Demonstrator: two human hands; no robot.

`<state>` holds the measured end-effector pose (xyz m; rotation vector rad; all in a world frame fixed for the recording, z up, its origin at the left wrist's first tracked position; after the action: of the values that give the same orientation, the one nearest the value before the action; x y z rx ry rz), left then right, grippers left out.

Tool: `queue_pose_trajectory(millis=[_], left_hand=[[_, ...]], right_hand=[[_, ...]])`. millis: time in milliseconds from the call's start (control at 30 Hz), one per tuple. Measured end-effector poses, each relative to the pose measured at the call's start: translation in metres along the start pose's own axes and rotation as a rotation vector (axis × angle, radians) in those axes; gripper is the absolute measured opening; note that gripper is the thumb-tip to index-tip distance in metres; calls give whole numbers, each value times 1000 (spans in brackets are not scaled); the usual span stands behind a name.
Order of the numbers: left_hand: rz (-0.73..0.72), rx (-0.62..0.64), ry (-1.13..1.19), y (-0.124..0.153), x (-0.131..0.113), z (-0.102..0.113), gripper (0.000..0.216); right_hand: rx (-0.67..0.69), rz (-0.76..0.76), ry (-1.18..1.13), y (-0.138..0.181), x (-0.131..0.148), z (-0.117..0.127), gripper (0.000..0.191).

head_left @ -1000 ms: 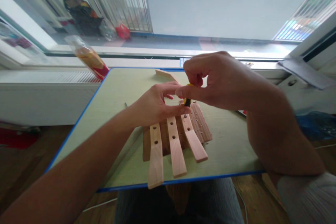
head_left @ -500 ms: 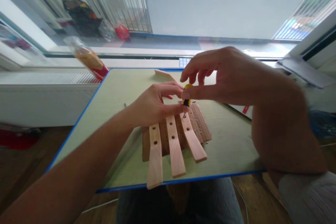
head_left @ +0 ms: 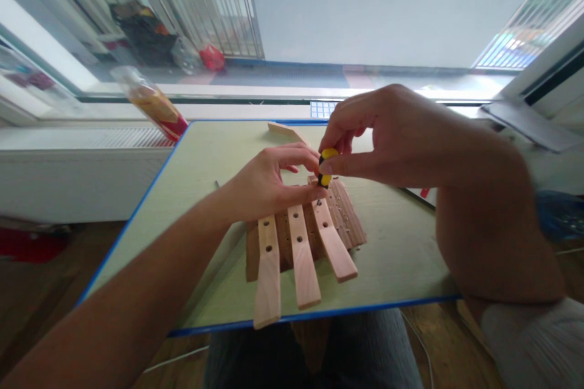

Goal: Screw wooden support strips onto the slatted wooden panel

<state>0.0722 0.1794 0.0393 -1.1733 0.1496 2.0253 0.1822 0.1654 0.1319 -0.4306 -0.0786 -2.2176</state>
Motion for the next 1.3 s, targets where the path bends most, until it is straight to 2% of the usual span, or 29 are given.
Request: queue_pose_trajectory(millis=[167,367,500,667,833,1300], left_hand=[[-19,-12,-20,0,-3,0,29],[-11,-18,-7,1,0,0,30],[-16,-3,13,1,1,0,27],[-1,-7,26,1,1,0,24],[-8,-21,11,2,-1,2,22],[30,-42,-25,5,6,3,30]], right_hand=[[-9,-31,26,-1,-2,0,13],[-43,-62,29,-6,-5,-3,26],[-70,-65,57,-9,-8,-4,28],[3,-17,-42,-7,-6,-3,18],[73,55,-160,0,7,0,17],[7,-39,-31,-4,-1,-2,12]])
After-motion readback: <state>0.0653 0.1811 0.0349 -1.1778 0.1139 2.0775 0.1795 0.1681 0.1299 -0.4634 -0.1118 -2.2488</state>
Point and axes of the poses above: each hand's wrist, its own y-axis away from the middle knuckle, its own z-axis out of the back of the hand, x = y × z, the point moved 10 cm from there along -y, towards the middle knuckle, and after that the axes turned 8 degrees about x, right-handed, at the moved point
